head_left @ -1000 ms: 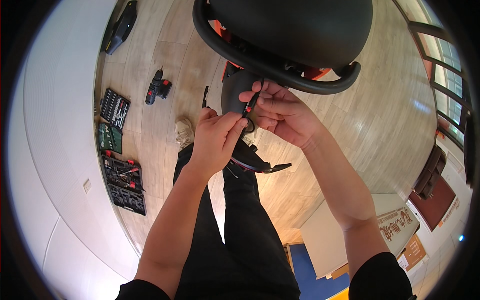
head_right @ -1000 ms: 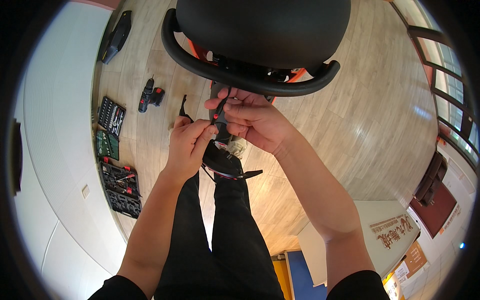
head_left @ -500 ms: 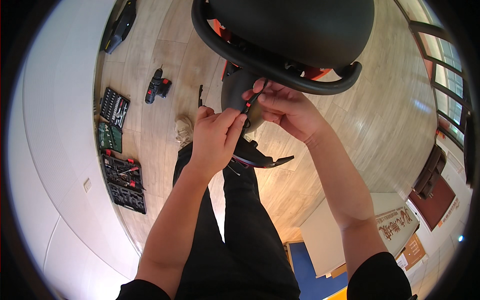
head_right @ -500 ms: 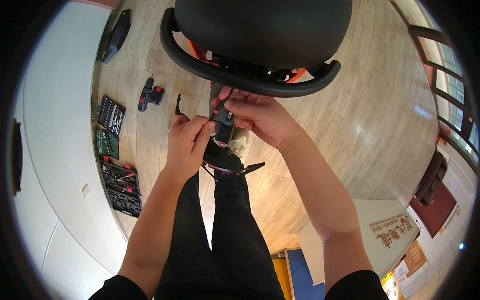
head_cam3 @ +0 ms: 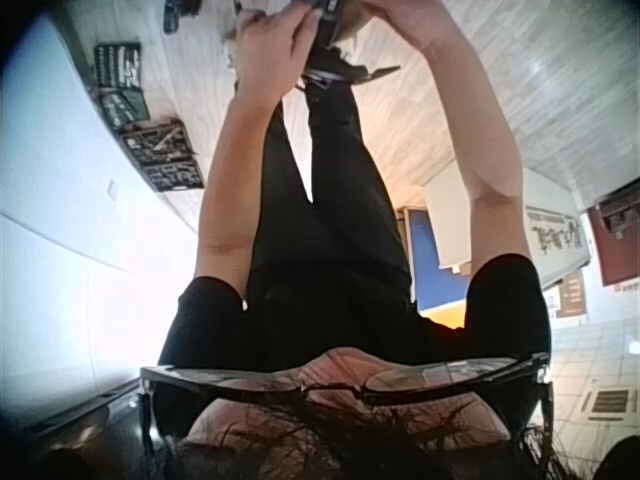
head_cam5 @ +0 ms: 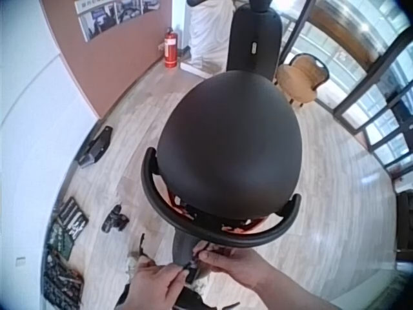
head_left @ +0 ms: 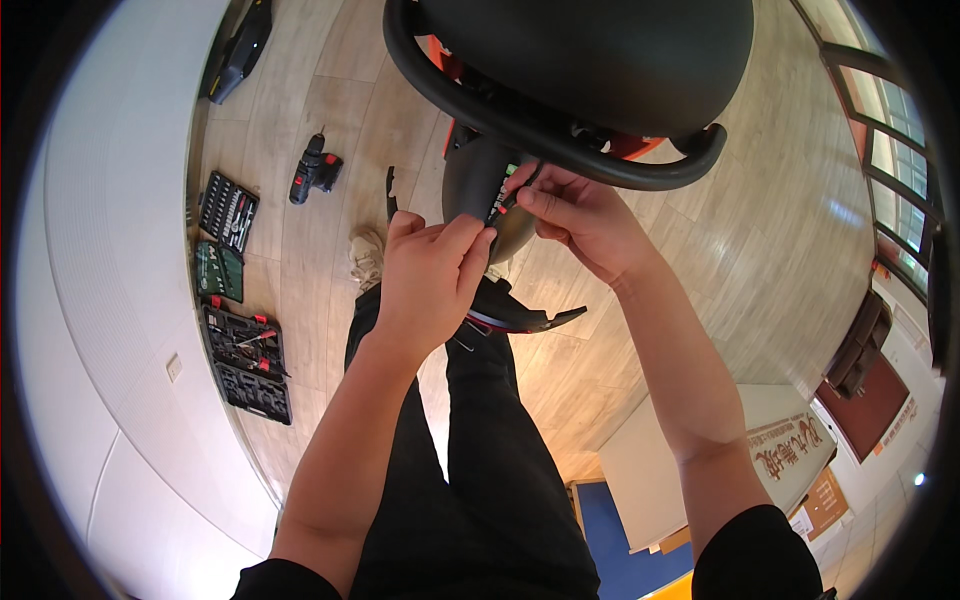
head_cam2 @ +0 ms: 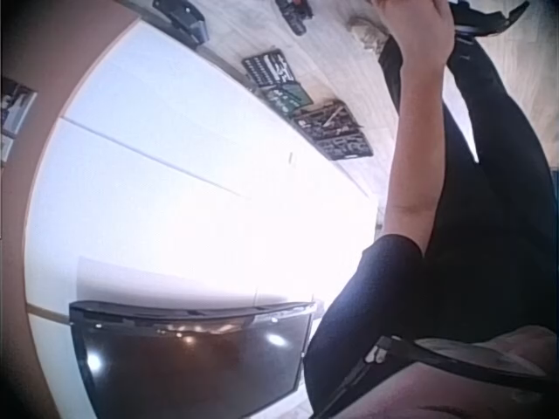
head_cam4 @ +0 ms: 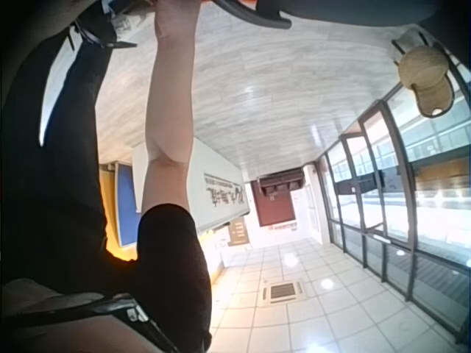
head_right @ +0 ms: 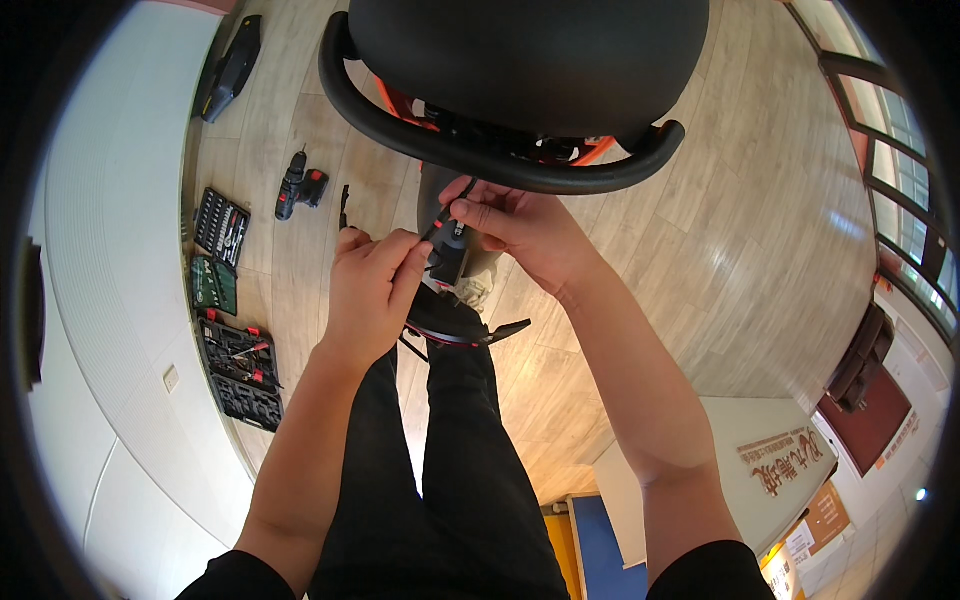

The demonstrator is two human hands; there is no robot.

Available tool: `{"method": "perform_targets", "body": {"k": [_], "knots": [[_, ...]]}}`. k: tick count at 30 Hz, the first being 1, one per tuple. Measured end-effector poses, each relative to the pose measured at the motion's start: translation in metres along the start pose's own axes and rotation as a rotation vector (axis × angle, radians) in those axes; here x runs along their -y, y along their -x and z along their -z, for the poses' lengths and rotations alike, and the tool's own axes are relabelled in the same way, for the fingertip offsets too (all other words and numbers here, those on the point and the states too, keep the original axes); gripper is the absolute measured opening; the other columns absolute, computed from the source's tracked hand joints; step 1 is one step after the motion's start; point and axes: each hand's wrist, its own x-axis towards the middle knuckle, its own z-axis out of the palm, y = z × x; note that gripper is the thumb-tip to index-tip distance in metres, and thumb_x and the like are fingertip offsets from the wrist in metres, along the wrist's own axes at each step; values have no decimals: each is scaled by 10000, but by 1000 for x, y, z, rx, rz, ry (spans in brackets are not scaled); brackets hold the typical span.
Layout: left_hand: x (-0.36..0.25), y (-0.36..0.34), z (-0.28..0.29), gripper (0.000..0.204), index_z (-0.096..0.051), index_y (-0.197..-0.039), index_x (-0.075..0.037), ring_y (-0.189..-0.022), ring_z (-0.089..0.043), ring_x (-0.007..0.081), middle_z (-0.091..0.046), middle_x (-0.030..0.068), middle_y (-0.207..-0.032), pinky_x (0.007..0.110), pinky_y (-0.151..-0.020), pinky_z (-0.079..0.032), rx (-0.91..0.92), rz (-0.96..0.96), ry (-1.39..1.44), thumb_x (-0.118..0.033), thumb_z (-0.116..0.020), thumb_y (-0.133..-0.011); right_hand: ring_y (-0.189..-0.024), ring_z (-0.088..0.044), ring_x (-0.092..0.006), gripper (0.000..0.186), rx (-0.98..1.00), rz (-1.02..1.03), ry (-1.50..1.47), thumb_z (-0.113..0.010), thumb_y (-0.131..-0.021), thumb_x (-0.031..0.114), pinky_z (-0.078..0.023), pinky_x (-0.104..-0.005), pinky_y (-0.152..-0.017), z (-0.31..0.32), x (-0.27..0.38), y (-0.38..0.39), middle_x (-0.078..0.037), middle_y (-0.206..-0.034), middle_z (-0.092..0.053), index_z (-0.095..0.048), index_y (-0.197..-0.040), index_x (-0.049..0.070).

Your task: Repairing or assembling components on an electric scooter, specifically focusing on wiring and housing.

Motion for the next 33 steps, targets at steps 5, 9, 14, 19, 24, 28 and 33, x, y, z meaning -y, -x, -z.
{"method": "perform_targets", "body": {"k": [5, 9, 14, 19, 24, 28, 33], "knots": [[-5, -3, 3, 215, -544, -798, -97, -560, -571, 279, -561, 69, -570, 386, -743, -373, -20, -8, -60, -148, -642, -982, -652, -451, -17, 86, -10, -4, 8, -700, -987, 93, -307, -188, -545, 4, -1, -1, -3, -947, -710, -729, -1060, 57], [-9, -5, 6, 210, -548, -799, -97, -554, -571, 278, -566, 72, -567, 386, -737, -374, -22, -7, -69, -147, -645, -979, -641, -446, -21, 99, 14, -38, -43, -697, -989, 93, -309, -194, -546, 9, -3, -3, -11, -949, -724, -737, -1073, 60], [-11, -6, 9, 208, -557, -803, -95, -554, -576, 279, -571, 67, -563, 389, -734, -379, 7, 19, -124, -161, -646, -979, -625, -411, -27, 116, 58, -125, -182, -672, -1006, 94, -307, -199, -549, 11, -5, -3, -21, -983, -733, -736, -1098, 63], [-5, -6, 10, 140, -622, -874, -75, -575, -542, 311, -593, 86, -624, 388, -739, -378, 41, -2, -88, -160, -655, -980, -616, -380, -38, 134, 98, -207, -309, -643, -1022, 90, -311, -202, -556, 17, -6, -2, -26, -1008, -730, -735, -1117, 68], [-3, -8, 13, 146, -625, -875, -69, -585, -538, 310, -613, 90, -658, 385, -740, -376, 72, -40, -57, -167, -655, -978, -607, -369, -44, 147, 101, -220, -331, -641, -1024, 94, -321, -202, -565, 20, -10, -4, -27, -1023, -727, -727, -1141, 70], [-2, -8, 13, 151, -626, -870, -66, -589, -533, 305, -615, 88, -658, 381, -736, -372, 72, -58, -66, -169, -655, -977, -608, -384, -39, 146, 113, -196, -302, -648, -1018, 87, -317, -198, -554, 18, -6, -4, -31, -1012, -727, -728, -1140, 71], [-3, -8, 12, 147, -627, -863, -68, -588, -537, 302, -605, 85, -650, 382, -734, -370, 85, -43, -50, -159, -655, -975, -609, -399, -32, 143, 74, -129, -178, -669, -1005, 83, -309, -195, -540, 14, -1, -2, -31, -991, -727, -730, -1133, 67]]}}
